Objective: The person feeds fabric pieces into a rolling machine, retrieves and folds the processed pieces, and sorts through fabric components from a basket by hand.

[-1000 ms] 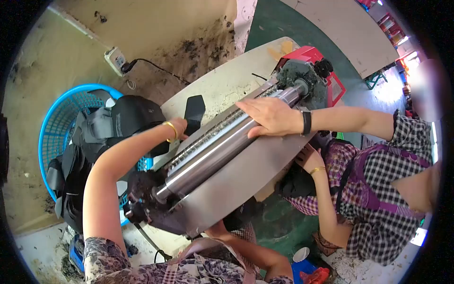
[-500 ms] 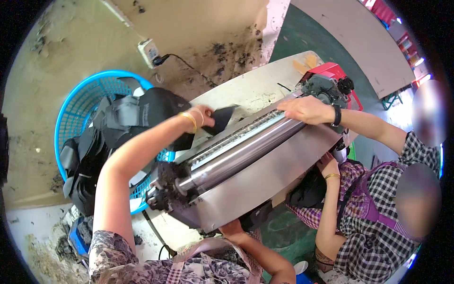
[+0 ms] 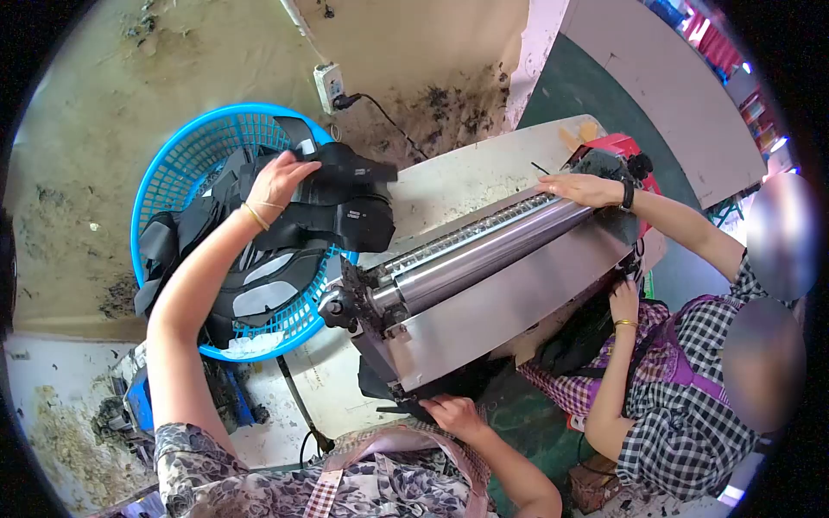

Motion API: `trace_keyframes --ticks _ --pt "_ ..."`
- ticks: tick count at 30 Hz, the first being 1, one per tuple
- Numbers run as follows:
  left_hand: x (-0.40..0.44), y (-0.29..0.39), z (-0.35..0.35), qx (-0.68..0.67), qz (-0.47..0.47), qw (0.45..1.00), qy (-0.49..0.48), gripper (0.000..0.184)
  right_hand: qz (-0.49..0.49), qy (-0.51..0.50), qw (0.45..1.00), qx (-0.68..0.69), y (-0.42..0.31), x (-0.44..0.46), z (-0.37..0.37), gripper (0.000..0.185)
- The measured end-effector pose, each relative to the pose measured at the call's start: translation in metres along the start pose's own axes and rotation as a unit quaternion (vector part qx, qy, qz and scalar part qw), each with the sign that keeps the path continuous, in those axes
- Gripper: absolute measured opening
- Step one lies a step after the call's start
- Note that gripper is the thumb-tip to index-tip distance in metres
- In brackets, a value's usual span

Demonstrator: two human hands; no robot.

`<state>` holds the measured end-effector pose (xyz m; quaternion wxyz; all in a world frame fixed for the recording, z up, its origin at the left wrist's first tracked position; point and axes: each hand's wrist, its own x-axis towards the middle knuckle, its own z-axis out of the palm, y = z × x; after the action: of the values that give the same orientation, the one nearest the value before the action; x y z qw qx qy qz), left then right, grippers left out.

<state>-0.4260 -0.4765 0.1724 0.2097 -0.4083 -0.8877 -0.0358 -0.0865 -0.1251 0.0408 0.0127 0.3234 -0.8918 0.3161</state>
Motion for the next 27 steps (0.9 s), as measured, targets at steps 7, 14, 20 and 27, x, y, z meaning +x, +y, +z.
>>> trace_keyframes --ticks 7,14,20,27 --pt "-0.018 0.002 -0.038 -0.137 -0.185 0.968 0.098 0.034 0.025 -0.016 0.991 0.129 -0.024 0.012 -0.062 0.018" --pt "-0.119 0.051 -0.009 -0.099 0.063 0.981 -0.157 0.031 0.046 -0.065 0.989 0.12 -0.03 0.019 -0.057 0.014" --pt "-0.066 0.026 0.048 -0.513 -0.618 0.596 0.013 0.034 0.074 -0.075 0.986 0.126 -0.031 0.022 -0.06 0.013" --pt "-0.034 0.02 0.116 -0.597 -0.732 0.308 0.111 0.027 0.143 -0.049 0.98 0.126 -0.031 0.011 -0.056 0.011"
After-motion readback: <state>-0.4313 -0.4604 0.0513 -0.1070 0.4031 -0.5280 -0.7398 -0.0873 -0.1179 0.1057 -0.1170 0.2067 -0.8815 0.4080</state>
